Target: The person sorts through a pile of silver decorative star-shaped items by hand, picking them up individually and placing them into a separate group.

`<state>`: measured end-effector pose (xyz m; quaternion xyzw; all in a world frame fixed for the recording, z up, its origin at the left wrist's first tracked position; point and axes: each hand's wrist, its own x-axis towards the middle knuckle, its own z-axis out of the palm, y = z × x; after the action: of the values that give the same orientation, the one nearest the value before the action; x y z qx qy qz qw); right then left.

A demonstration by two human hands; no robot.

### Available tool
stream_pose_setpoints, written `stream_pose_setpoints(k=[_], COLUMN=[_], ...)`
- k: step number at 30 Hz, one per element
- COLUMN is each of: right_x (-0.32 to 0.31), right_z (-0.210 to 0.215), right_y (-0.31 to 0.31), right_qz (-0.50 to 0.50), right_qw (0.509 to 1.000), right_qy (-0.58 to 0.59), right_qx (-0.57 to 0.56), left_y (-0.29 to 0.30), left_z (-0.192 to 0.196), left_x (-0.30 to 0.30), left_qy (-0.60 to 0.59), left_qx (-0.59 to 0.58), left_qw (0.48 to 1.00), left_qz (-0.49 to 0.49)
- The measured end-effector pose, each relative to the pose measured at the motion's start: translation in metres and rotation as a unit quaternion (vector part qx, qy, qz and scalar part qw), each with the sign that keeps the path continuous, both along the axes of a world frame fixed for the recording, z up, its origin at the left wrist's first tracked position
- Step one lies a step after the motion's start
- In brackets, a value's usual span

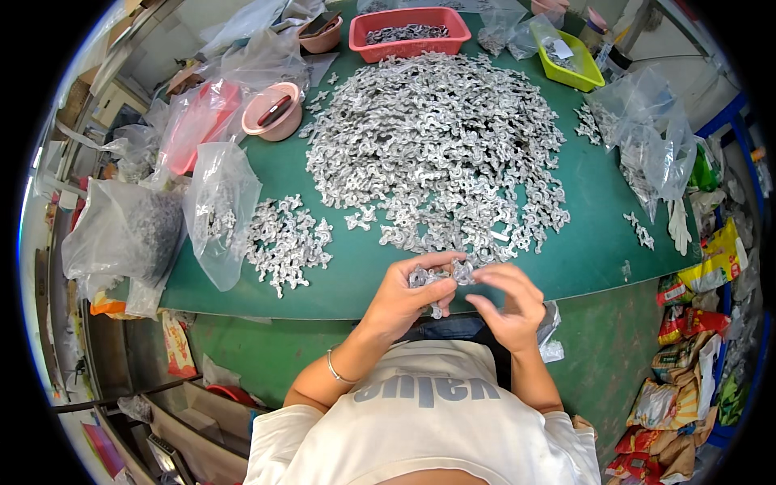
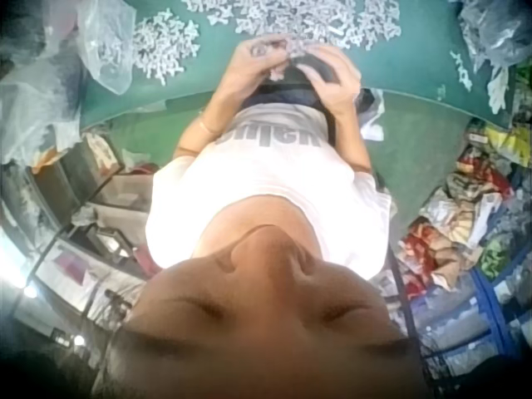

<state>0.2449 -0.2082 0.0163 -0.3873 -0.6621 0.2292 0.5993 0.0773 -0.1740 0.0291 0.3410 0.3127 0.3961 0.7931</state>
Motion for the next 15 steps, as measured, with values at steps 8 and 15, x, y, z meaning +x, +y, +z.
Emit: stream_pose_setpoints(k=[8, 15], right_x=[0.011, 0.006], right_z=[0.004, 0.011], right_y=[0.0, -0.004], right_qz=[0.005, -0.054], right_qw=[0.994, 0.969], right_qy=[0.056, 0.178], right_qx=[-0.096, -0.162], left_y=[0.0, 0.0], left_z=[0.014, 0.019], left_x=[-0.008, -0.01], left_qy=[0.071, 0.107], left_qx=[0.061, 0.131], left_qw=[0.993, 0.983], left_qz=[-0.076, -0.07])
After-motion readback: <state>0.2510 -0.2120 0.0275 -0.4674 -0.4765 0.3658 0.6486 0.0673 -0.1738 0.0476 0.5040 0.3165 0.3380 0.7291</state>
